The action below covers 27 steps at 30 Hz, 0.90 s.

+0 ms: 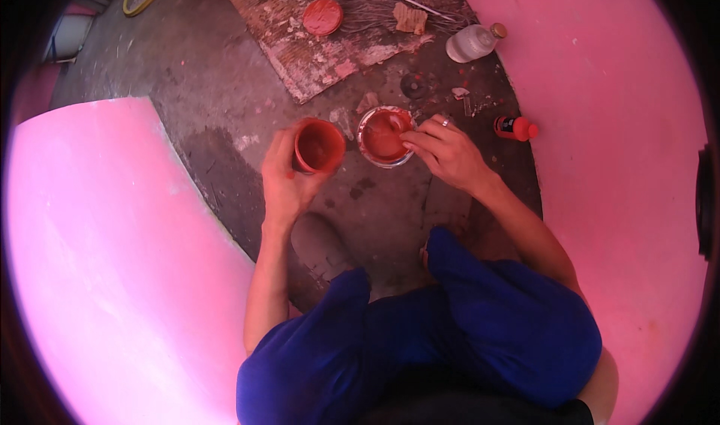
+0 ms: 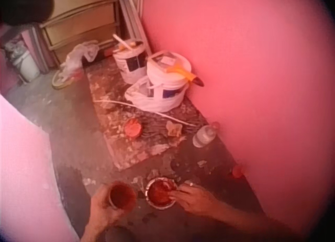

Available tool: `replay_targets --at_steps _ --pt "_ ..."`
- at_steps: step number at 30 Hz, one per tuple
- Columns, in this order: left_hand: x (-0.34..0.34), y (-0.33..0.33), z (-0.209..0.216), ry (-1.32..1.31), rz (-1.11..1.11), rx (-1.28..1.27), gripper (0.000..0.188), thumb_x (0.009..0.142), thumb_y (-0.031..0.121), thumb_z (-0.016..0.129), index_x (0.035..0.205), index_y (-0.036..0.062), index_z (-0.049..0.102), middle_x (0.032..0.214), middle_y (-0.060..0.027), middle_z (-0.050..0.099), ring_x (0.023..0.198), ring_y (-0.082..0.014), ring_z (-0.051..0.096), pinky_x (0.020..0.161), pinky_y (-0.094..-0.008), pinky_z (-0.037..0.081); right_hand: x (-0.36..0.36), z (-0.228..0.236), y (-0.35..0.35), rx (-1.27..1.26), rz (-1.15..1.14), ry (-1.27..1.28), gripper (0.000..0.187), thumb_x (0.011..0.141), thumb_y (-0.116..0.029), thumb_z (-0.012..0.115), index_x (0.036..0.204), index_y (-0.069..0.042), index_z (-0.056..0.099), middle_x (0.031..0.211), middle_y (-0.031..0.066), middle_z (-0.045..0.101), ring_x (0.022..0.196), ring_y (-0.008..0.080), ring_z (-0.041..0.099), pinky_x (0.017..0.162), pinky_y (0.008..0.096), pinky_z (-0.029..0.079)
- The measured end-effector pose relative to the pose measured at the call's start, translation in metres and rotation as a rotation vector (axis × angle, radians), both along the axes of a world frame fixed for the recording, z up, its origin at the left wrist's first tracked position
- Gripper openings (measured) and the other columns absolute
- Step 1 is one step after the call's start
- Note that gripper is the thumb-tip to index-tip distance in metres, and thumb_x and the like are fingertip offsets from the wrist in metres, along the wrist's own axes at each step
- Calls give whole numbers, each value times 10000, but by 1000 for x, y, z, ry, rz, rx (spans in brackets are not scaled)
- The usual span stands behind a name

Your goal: The person mixes red paint in a small container using a stick, then pours it into a larger container and stirs with a paintbrush.

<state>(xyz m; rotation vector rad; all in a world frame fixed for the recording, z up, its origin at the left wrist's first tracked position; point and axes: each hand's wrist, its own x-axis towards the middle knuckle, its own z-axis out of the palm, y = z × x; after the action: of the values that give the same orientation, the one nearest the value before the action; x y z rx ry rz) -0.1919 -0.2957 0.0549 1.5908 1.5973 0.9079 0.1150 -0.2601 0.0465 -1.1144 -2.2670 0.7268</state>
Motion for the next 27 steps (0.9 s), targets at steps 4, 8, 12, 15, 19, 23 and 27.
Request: replay_targets --at_steps 4,8,12,15,19,23,27 --pt "4 2 0 56 -55 33 650 713 144 965 1288 46 678 1252 -126 707 1155 -289 691 995 -391 546 6 -17 -4 -632 -436 283 194 1027 -191 710 1117 -31 771 902 36 735 828 165 671 752 291 531" --pt "12 4 7 39 -89 21 644 710 153 964 1280 46 685 1257 -133 707 1159 -305 692 982 -401 553 33 -10 0 -985 -741 643 299 1079 -281 661 1149 -5 755 924 14 738 827 73 634 753 267 514" --pt "22 7 14 58 -134 5 651 710 161 960 1289 50 684 1248 -131 711 1147 -308 702 974 -405 559 42 11 -1 -1025 -749 828 326 1085 -286 652 1159 19 742 928 27 740 818 68 624 765 249 504" --pt "32 10 16 87 -184 27 665 706 162 956 1301 53 681 1229 -132 715 1131 -308 709 965 -408 562 33 30 -2 -982 -668 851 326 1088 -278 649 1176 24 736 919 25 733 839 72 635 776 247 508" --pt "49 14 26 -93 -201 31 683 693 163 960 1305 51 677 1215 -136 719 1124 -311 714 960 -410 562 -1 50 -8 -833 -445 695 292 1093 -243 642 1199 12 737 951 37 730 906 102 675 822 258 525" --pt "51 15 36 -131 -216 58 690 686 165 968 1299 43 675 1212 -131 721 1126 -300 716 973 -399 559 -3 60 -9 -612 -226 476 275 1100 -205 626 1209 27 725 1093 72 733 979 132 702 884 283 543" --pt "44 13 36 -162 -203 62 673 696 171 974 1286 37 680 1215 -120 724 1129 -279 716 981 -384 555 14 65 -2 -611 -233 515 260 1094 -184 628 1199 34 723 1137 93 720 1003 143 705 906 297 549"
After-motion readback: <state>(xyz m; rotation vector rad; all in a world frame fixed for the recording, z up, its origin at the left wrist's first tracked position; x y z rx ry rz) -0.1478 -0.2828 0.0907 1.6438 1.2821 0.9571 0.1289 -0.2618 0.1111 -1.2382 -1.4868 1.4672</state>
